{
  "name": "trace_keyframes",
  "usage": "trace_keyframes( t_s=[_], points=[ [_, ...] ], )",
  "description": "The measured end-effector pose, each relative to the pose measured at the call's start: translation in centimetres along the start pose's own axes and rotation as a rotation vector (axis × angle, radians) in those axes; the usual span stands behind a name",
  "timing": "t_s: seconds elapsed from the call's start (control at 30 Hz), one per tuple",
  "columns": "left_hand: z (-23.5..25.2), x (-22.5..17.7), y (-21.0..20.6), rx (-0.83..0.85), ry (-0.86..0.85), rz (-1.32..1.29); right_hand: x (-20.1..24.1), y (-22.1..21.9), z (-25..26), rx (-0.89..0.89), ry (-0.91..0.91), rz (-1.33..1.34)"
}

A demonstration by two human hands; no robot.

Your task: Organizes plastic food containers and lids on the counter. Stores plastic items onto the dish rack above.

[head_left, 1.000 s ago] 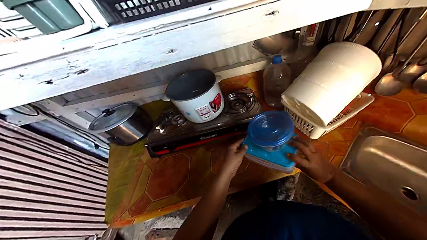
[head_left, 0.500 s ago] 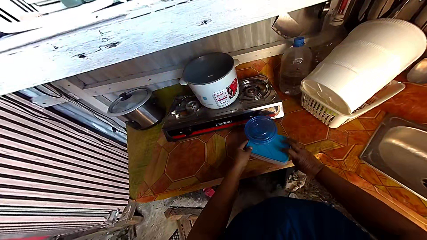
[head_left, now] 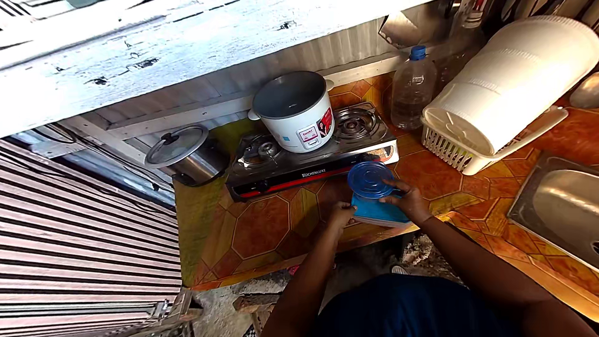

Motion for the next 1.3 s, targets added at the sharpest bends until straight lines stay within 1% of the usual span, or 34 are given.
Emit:
trace_keyframes(
  t_s=[0.1, 0.23, 0.33, 0.5, 0.73, 0.8, 0.9, 1.07, 1.17, 1.23, 1.3],
  points=[
    [0.1, 0.0, -0.1, 0.011, 0.014, -0.009, 0.4, 2.2, 0.5, -0.020, 0.028, 0.128],
    [-0.3, -0.3, 0.0, 0.002, 0.014, -0.002, 1.7, 6.0, 1.2, -0.043, -0.008, 0.244],
    [-0.3, -0.7, 0.1, 0.002, 0.019, -0.061, 2.3, 8.7, 1.6, -0.069, 0.022, 0.250],
    [-1.1, -1.5, 0.4, 0.045, 0.036, -0.170, 2.0, 12.6, 2.1, -0.131, 0.043, 0.239],
    [-2.4, -2.1, 0.4, 0.031, 0.030, -0.162, 0.7, 15.0, 2.3, -0.172, 0.088, 0.228],
    [-2.6, -2.1, 0.3, 0.003, 0.005, -0.184, 0.5, 15.2, 2.2, -0.174, 0.076, 0.178],
    [-2.8, -2.2, 0.1, -0.047, -0.031, -0.225, 0.2, 15.4, 1.9, -0.185, 0.012, 0.023],
    [-2.9, -2.3, -0.1, -0.096, -0.032, -0.255, -1.8, 15.2, 1.4, -0.203, -0.070, -0.164],
    [-3.1, -1.9, -0.2, -0.111, -0.041, -0.302, -3.2, 15.4, 0.8, -0.142, -0.212, -0.261],
    [-3.3, -1.6, -0.1, -0.130, -0.045, -0.371, -3.8, 15.6, 0.4, -0.120, -0.243, -0.331],
    [-3.7, -1.2, 0.4, -0.150, -0.052, -0.456, -3.4, 15.7, 0.0, -0.101, -0.268, -0.439]
  ],
)
Point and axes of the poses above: each hand's wrist, its own z-axis towards the middle knuckle, its own y-axis out of the back of the hand, x = y × z, the point moved 1 cm from there along z, towards the middle knuckle, and after that the axes turned 7 degrees about z, right-handed, at the moved point
